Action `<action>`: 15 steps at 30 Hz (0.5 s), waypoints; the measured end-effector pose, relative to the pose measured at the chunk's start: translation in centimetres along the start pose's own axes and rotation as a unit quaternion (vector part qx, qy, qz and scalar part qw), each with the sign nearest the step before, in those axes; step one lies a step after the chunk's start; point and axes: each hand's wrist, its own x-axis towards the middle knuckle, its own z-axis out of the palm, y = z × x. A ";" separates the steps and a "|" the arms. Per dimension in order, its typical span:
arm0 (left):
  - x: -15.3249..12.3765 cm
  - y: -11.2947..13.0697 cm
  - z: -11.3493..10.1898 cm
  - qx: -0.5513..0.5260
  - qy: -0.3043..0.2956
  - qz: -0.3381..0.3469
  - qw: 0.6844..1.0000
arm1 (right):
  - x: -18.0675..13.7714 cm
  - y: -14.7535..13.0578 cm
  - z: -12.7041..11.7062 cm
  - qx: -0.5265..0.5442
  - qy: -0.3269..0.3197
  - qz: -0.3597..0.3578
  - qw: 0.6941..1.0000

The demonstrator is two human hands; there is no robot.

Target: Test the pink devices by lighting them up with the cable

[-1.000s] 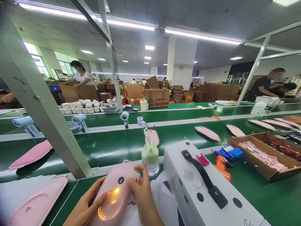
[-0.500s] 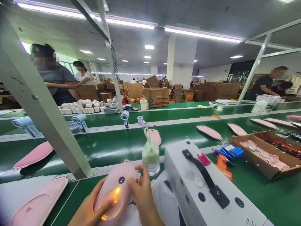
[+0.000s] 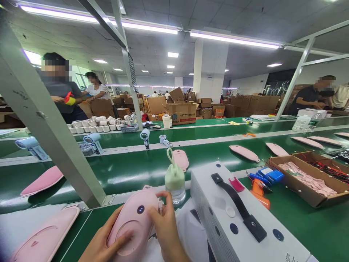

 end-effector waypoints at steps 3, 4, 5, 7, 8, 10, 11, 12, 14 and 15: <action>0.0 0.0 0.1 -0.005 0.002 0.000 1.000 | 0.2 0.5 -0.2 0.006 -0.010 -0.002 1.000; 0.0 -0.1 0.1 -0.013 0.009 -0.001 1.000 | 0.2 0.6 -0.2 0.009 -0.013 -0.005 1.000; 0.0 -0.2 0.1 -0.029 0.016 -0.007 0.999 | 0.3 0.7 -0.3 0.009 -0.019 -0.011 1.000; 0.2 -0.5 0.1 -0.079 0.019 -0.044 0.996 | 0.3 0.9 -0.4 -0.001 -0.032 -0.026 0.999; 0.3 -0.6 0.1 -0.111 0.019 -0.069 0.991 | 0.4 0.8 -0.5 -0.013 -0.034 -0.033 0.999; 0.6 -0.9 -0.2 -0.172 0.024 -0.116 0.978 | 0.5 0.6 -0.7 -0.056 -0.033 -0.047 0.997; 0.7 -1.0 -0.4 -0.198 0.027 -0.133 0.971 | 0.6 0.4 -0.9 -0.085 -0.043 -0.050 0.994; 0.8 -1.0 -0.6 -0.221 0.033 -0.146 0.964 | 0.7 0.2 -1.0 -0.115 -0.065 -0.049 0.990; 1.0 -0.9 -1.0 -0.258 0.045 -0.173 0.950 | 0.7 -0.4 -1.3 -0.160 -0.132 -0.037 0.977; 1.0 -0.7 -1.2 -0.271 0.049 -0.184 0.944 | 0.7 -0.6 -1.4 -0.170 -0.163 -0.029 0.971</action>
